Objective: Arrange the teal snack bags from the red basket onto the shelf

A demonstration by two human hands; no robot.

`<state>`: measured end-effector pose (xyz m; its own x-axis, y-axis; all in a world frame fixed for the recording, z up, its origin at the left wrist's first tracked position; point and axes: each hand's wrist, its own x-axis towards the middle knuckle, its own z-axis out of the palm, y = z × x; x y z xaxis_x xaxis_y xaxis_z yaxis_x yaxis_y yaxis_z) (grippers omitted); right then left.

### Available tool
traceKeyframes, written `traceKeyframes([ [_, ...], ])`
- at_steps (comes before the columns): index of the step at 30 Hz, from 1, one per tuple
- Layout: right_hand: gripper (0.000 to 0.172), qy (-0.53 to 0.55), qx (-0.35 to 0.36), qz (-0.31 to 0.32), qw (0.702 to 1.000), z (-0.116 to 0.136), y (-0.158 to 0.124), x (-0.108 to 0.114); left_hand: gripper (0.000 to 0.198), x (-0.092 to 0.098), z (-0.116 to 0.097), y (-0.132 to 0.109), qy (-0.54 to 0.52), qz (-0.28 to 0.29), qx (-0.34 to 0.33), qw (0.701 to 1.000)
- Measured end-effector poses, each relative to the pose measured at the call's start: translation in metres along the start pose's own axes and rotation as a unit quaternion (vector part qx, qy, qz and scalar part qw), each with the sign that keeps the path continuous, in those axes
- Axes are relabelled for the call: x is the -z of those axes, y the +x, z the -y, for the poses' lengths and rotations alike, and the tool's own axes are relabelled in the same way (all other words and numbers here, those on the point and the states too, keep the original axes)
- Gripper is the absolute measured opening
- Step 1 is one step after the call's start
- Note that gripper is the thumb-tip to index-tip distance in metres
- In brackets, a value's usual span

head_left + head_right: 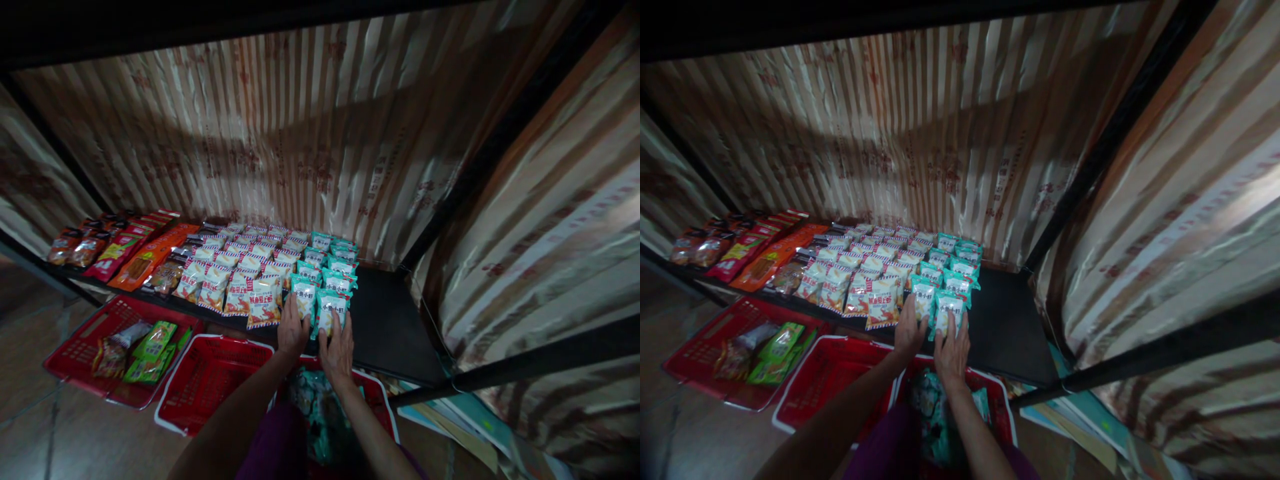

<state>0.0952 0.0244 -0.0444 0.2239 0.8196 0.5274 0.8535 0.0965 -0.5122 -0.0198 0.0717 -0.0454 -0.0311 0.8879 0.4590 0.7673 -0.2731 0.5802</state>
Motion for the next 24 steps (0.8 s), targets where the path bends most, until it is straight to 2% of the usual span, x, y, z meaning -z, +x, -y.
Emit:
traceKeyframes([
  [11, 0.06, -0.009, 0.032, -0.049, 0.998, -0.004, 0.0, -0.005, 0.057, 0.003, -0.003, -0.005, 0.024, -0.004, -0.006, 1.0],
  [16, 0.064, -0.014, 0.048, -0.054, 0.997, -0.007, -0.004, -0.003, 0.059, 0.007, -0.007, -0.015, 0.018, -0.017, -0.003, 1.0],
  [24, 0.067, -0.008, 0.044, -0.034, 0.998, -0.008, -0.007, 0.0, 0.053, 0.023, -0.007, -0.03, 0.008, -0.001, -0.006, 1.0],
])
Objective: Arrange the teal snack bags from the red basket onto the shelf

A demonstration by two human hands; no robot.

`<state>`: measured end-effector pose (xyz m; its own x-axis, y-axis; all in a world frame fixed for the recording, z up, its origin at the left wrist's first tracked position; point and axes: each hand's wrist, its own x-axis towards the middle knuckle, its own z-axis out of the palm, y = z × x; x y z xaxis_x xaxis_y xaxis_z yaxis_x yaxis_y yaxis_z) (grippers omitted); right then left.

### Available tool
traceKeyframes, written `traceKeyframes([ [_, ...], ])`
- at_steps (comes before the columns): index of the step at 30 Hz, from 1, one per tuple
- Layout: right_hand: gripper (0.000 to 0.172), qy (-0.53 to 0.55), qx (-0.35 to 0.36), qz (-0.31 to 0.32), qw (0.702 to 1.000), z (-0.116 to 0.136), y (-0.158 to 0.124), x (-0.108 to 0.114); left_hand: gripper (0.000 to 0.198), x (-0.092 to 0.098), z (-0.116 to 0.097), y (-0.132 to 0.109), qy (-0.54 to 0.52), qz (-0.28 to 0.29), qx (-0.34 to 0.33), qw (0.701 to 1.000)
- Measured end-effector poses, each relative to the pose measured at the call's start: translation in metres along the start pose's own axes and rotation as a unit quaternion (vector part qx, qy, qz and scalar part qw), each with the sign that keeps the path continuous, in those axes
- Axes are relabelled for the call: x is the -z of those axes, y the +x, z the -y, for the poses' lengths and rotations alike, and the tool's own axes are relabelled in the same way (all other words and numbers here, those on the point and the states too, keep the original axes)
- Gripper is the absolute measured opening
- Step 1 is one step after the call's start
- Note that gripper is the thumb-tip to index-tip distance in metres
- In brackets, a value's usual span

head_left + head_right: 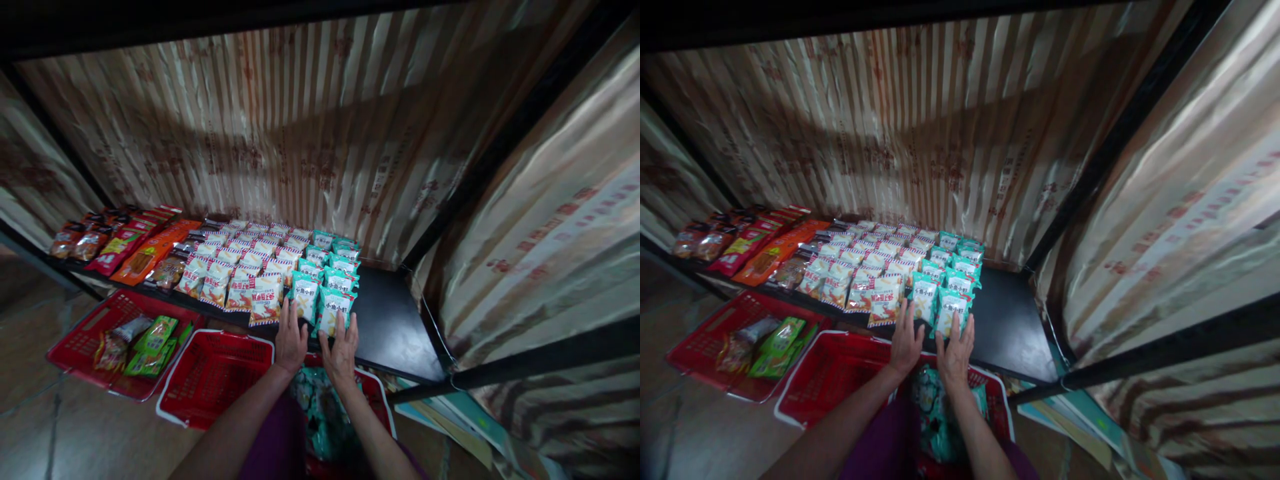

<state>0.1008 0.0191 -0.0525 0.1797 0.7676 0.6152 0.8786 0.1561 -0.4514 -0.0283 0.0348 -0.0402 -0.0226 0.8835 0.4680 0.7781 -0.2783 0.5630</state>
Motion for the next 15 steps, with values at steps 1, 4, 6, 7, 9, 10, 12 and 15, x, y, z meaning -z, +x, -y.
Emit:
traceKeyframes([
  [1, 0.067, 0.002, 0.002, 0.002, 1.0, 0.0, 0.0, 0.0, 0.053, 0.002, 0.0, -0.002, 0.001, 0.003, -0.008, 1.0],
  [4, 0.068, 0.007, 0.005, 0.01, 1.0, 0.0, -0.002, 0.001, 0.051, 0.004, 0.001, -0.008, 0.009, 0.005, -0.028, 1.0],
  [6, 0.069, 0.009, 0.008, 0.016, 1.0, 0.0, -0.003, 0.003, 0.05, 0.003, 0.002, -0.011, 0.016, -0.003, -0.031, 0.999],
  [7, 0.07, 0.01, 0.01, 0.019, 1.0, 0.0, -0.004, 0.004, 0.05, 0.003, 0.002, -0.012, 0.02, -0.01, -0.033, 0.999],
  [9, 0.069, 0.012, 0.014, 0.024, 1.0, -0.001, -0.005, 0.005, 0.049, 0.001, 0.002, -0.015, 0.027, -0.025, -0.04, 0.999],
  [10, 0.069, 0.012, 0.015, 0.027, 0.999, -0.001, -0.006, 0.006, 0.048, 0.0, 0.001, -0.016, 0.03, -0.034, -0.045, 0.998],
  [12, 0.066, 0.013, 0.017, 0.031, 0.999, -0.003, -0.007, 0.007, 0.048, -0.002, -0.002, -0.018, 0.041, -0.051, -0.048, 0.997],
  [15, 0.063, 0.022, 0.019, 0.041, 0.999, -0.007, -0.008, 0.006, 0.051, -0.003, -0.011, -0.021, 0.064, -0.063, -0.045, 0.995],
])
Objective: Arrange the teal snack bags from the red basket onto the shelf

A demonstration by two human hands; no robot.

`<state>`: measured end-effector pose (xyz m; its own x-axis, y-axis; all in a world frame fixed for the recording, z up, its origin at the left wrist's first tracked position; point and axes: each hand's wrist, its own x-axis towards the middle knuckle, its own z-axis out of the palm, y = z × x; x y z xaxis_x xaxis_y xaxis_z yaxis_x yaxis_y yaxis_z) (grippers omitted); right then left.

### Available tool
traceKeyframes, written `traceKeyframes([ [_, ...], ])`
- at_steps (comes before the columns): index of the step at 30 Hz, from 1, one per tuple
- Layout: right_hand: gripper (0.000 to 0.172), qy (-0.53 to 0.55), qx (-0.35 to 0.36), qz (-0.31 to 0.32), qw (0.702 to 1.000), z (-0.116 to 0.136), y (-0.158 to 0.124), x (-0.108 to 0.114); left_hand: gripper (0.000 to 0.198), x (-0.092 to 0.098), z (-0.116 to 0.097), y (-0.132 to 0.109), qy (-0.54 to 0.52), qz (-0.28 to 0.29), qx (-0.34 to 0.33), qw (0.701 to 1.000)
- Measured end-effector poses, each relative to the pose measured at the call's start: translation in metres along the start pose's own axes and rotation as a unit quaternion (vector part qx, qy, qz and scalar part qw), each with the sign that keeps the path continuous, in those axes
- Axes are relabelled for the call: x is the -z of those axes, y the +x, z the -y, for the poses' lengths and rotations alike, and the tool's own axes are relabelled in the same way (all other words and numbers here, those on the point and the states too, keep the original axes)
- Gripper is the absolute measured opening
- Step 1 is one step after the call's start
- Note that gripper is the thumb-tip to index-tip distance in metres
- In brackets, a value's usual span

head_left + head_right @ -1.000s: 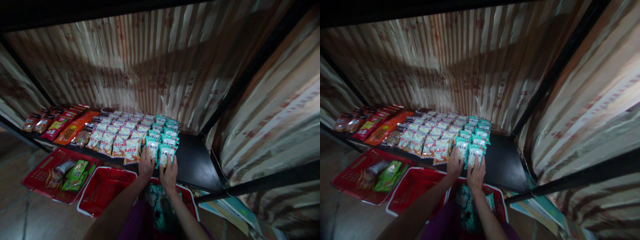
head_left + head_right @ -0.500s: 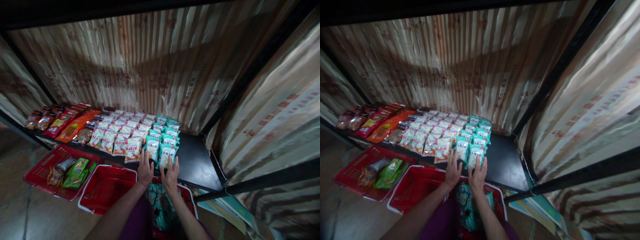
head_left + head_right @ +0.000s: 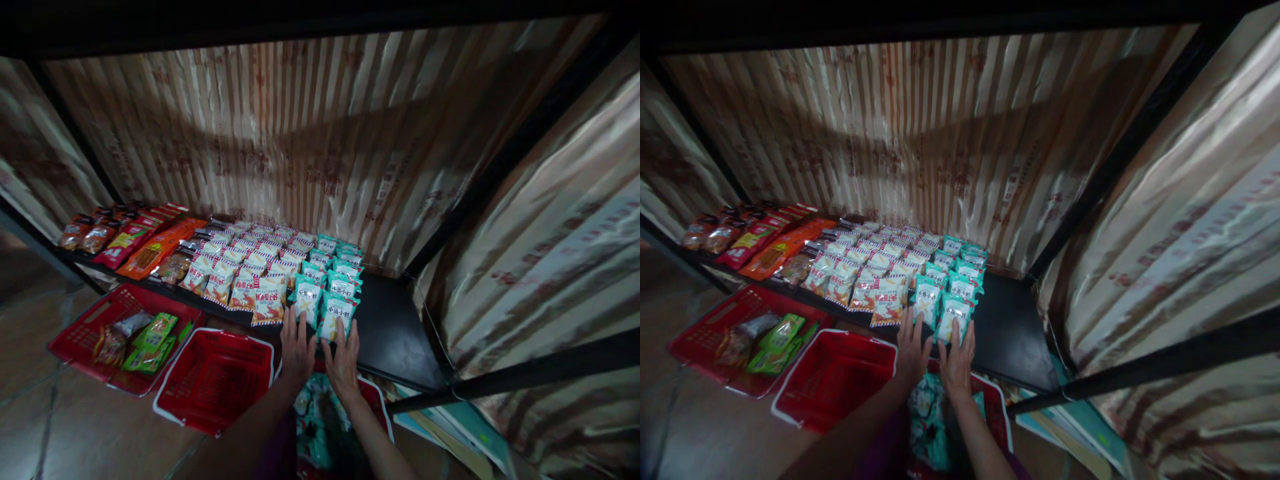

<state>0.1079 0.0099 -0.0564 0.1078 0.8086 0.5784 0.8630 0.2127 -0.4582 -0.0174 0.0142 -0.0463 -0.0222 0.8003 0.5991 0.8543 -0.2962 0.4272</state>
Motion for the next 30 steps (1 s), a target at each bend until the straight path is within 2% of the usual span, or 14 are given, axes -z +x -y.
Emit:
traceKeyframes([
  [4, 0.06, 0.021, 0.004, 0.008, 1.0, -0.005, -0.001, -0.001, 0.052, -0.002, -0.01, 0.003, 0.014, -0.023, -0.022, 0.999],
  [9, 0.058, 0.021, 0.008, 0.002, 1.0, -0.007, -0.002, 0.002, 0.056, -0.009, -0.013, 0.015, -0.009, -0.038, -0.041, 0.998],
  [15, 0.06, 0.009, 0.004, 0.013, 1.0, -0.021, -0.001, 0.019, 0.059, -0.009, -0.014, 0.02, -0.038, -0.045, -0.067, 0.996],
  [18, 0.059, 0.001, 0.009, 0.005, 1.0, -0.026, 0.014, 0.032, 0.059, -0.009, -0.014, 0.02, -0.04, -0.043, -0.074, 0.996],
  [22, 0.053, -0.021, 0.08, -0.034, 0.996, -0.027, 0.067, 0.047, 0.059, -0.01, -0.012, 0.022, -0.038, -0.037, -0.086, 0.995],
  [26, 0.043, -0.045, 0.169, -0.031, 0.984, -0.024, 0.152, 0.045, 0.06, -0.012, -0.008, 0.024, -0.037, -0.028, -0.092, 0.995],
  [28, 0.04, -0.089, 0.181, 0.03, 0.979, -0.019, 0.198, 0.036, 0.061, -0.013, -0.007, 0.025, -0.04, -0.025, -0.082, 0.996],
  [30, 0.04, -0.172, 0.156, 0.149, 0.961, -0.011, 0.239, 0.022, 0.062, -0.015, -0.006, 0.028, -0.043, -0.024, -0.066, 0.997],
])
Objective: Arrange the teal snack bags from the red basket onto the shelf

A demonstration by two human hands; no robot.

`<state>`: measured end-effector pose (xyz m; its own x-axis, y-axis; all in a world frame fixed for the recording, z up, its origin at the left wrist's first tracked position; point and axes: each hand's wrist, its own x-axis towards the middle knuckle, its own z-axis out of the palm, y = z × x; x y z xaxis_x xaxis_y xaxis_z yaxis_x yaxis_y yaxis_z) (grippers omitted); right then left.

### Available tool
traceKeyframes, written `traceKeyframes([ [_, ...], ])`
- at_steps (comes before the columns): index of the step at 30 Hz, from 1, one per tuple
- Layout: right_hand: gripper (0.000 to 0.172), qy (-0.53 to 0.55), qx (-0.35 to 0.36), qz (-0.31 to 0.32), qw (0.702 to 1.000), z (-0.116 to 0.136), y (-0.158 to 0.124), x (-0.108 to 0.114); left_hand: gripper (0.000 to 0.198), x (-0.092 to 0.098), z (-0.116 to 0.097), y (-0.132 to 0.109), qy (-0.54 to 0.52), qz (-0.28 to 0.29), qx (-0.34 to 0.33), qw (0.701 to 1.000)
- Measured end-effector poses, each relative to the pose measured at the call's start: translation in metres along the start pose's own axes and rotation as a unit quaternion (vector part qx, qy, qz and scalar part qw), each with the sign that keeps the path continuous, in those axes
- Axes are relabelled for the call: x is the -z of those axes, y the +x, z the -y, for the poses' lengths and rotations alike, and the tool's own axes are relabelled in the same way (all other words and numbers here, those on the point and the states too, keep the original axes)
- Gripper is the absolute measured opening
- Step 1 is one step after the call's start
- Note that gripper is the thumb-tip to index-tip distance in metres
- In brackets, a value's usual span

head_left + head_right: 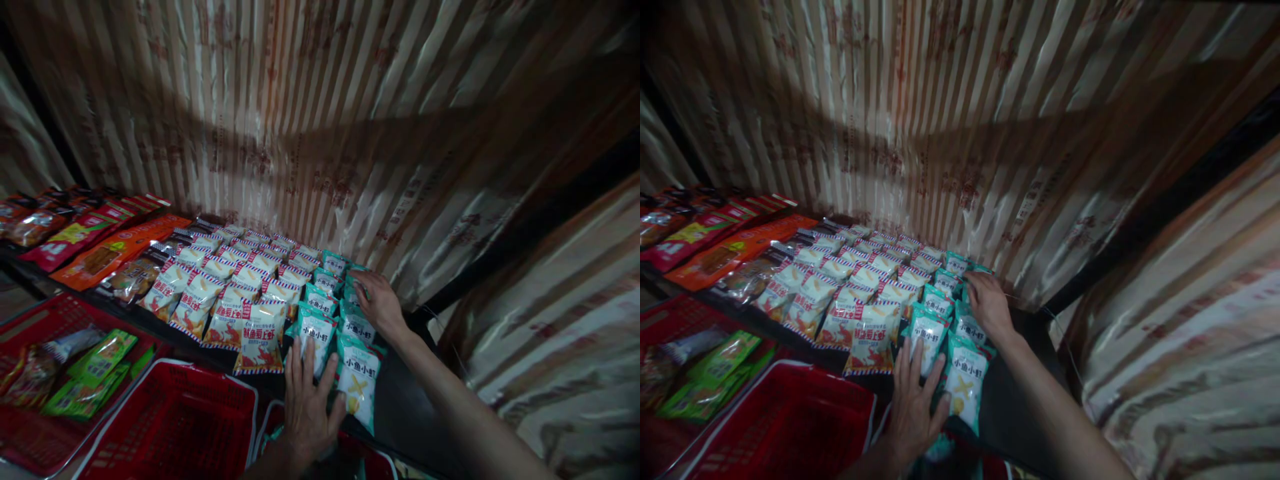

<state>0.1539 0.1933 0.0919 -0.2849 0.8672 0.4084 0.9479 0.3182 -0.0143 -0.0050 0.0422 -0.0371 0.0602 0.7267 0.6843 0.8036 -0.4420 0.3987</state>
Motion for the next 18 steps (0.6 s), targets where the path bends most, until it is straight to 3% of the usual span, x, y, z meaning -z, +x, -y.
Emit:
traceKeyframes([
  [1, 0.041, -0.039, -0.017, 0.072, 0.996, 0.0, 0.02, -0.001, 0.062, -0.001, 0.0, 0.001, -0.001, -0.001, 0.008, 1.0],
  [4, 0.038, -0.062, -0.028, 0.147, 0.987, 0.0, 0.067, -0.009, 0.062, -0.003, 0.001, 0.005, 0.001, -0.003, 0.02, 1.0],
  [7, 0.03, -0.076, -0.041, 0.215, 0.973, -0.001, 0.092, -0.024, 0.06, -0.005, 0.002, 0.007, 0.001, -0.008, 0.021, 1.0],
  [9, 0.024, -0.085, -0.054, 0.253, 0.962, -0.002, 0.099, -0.033, 0.06, -0.006, 0.002, 0.008, -0.002, -0.014, 0.027, 1.0],
  [12, 0.03, -0.105, -0.073, 0.291, 0.948, -0.005, 0.101, -0.041, 0.06, -0.007, 0.002, 0.008, -0.004, -0.015, 0.035, 0.999],
  [18, 0.031, -0.11, -0.05, 0.326, 0.938, -0.012, 0.101, -0.044, 0.059, -0.008, 0.003, 0.009, -0.004, -0.021, 0.035, 0.999],
])
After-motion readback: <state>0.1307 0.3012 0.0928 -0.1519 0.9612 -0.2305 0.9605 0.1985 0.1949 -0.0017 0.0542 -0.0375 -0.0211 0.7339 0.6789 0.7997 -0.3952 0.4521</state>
